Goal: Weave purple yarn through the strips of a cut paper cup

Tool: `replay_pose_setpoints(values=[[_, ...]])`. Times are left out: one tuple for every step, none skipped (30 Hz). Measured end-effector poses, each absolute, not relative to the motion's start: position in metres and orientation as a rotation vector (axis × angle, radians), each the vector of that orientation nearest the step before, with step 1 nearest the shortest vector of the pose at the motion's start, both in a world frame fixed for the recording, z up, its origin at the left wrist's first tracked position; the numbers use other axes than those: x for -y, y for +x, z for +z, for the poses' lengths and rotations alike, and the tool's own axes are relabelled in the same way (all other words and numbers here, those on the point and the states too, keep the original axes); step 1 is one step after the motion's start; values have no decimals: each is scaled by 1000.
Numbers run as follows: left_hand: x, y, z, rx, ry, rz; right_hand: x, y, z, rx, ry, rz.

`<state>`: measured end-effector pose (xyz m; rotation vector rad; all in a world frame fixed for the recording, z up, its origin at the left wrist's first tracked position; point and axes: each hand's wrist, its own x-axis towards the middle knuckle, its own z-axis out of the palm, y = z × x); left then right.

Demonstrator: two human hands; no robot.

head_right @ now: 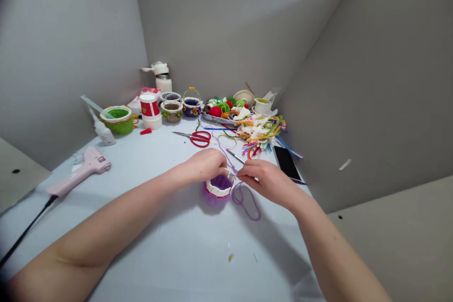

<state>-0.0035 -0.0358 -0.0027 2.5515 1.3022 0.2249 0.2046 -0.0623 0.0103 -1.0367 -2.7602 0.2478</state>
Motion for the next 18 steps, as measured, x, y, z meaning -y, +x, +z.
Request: replay_pose_setpoints(values=[[36,-3,-3,-1302,2563,226,63,204,8,2740,-1051,270],[37,-3,-3,-1302,2576,229,64,204,6,2716,-1062,293],[37,-2,-3,-1303,2588,233,64,204,4,2688,-1071,314],[38,-2,-3,-1303,2600,235,64,204,3,2659,-1078,334],[39,-2,-2,-1302,2610,233,64,204,2,2635,-1080,352],[40,-1,-1,-1300,2616,226,62,204,1,2614,-1079,370],[40,-1,0,-1300,2618,217,61,204,1,2601,-1077,387],[41,-1,1,-1303,2618,211,59,205,0,2592,-1074,404],[41,0,1,-1306,2615,209,57,206,0,2587,-1072,421],[42,0,2,-1307,2614,208,56,207,-1,2584,-1070,437],[42,0,2,-1305,2614,208,55,208,-1,2578,-1071,453],[42,0,2,-1303,2615,206,55,209,-2,2569,-1072,468],[43,0,2,-1302,2617,201,56,210,-3,2556,-1073,482],[43,0,2,-1303,2617,197,57,211,-4,2542,-1072,493],[43,0,2,-1307,2619,197,59,212,-4,2529,-1067,503],[43,1,2,-1312,2621,199,61,212,-5,2522,-1058,510],[44,1,2,-1316,2623,202,63,213,-6,2523,-1047,515],[43,2,1,-1319,2625,204,65,214,-6,2531,-1035,518]])
